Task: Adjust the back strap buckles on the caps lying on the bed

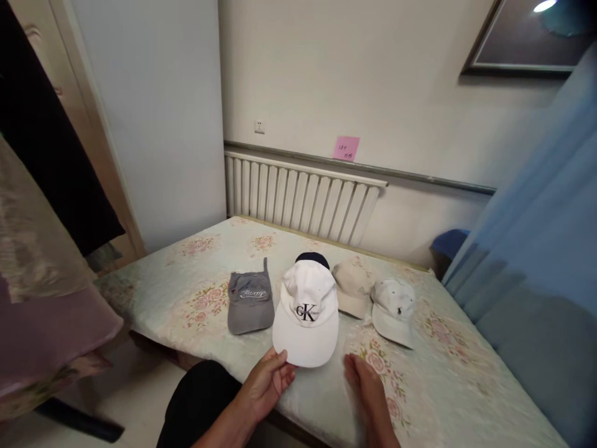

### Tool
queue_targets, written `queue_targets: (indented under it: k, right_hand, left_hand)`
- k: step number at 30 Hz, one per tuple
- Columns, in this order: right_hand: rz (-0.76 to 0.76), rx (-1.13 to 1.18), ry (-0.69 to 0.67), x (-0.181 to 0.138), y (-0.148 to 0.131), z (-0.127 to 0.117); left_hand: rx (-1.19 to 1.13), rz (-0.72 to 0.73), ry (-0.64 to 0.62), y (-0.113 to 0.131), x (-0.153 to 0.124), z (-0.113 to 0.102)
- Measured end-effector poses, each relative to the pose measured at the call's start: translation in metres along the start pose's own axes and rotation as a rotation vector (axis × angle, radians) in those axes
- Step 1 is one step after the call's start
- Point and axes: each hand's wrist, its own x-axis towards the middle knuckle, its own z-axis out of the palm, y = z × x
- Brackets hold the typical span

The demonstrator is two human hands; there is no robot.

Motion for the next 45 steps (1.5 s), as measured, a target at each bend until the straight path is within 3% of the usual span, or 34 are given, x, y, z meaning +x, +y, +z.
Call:
queue_targets:
  k: [2,3,5,9,14,17,21,26,38,45]
  right_hand:
    - [0.024,0.133,-0.094,-0.007,-0.017,0.013]
    - [0.087,0.325,-0.207,-0.01,-0.025,0.019]
    - [0.164,0.606,-0.305,-0.017,-0.038,0.028]
    - [0.281,0.834,-0.286,-0.029,-0.054,0.034]
    - [0.457,0.814,-0.321,-0.043,-0.061,0.032]
    - [0.464,0.807,-0.301,-0.053,-0.063,0.034]
    - [0.483,0.799,-0.29,-0.066,-0.064,0.038]
    - [0.548,0.795,-0.352,-0.076,-0.066,0.039]
    - [0.567,0.731,-0.392,-0.081,-0.056,0.03]
    - [0.521,0.652,-0.432,-0.081,-0.048,0.023]
  left_hand:
    - [0.003,-0.038,-0.019,-0.008,-0.005,0.003]
    - [0.003,-0.055,-0.025,-0.011,-0.007,0.004]
    - [0.002,-0.09,-0.03,-0.016,-0.01,0.006]
    - [0.002,-0.15,-0.051,-0.023,-0.015,0.005]
    - [-0.033,-0.219,-0.102,-0.027,-0.017,-0.004]
    - [-0.103,-0.255,-0.16,-0.024,-0.017,-0.004]
    - [-0.241,-0.312,-0.303,-0.014,-0.019,0.008]
    - [-0.29,-0.421,-0.385,-0.001,-0.02,0.024]
    - [-0.247,-0.5,-0.401,0.001,-0.016,0.043]
    - [-0.267,-0.467,-0.383,0.002,-0.002,0.031]
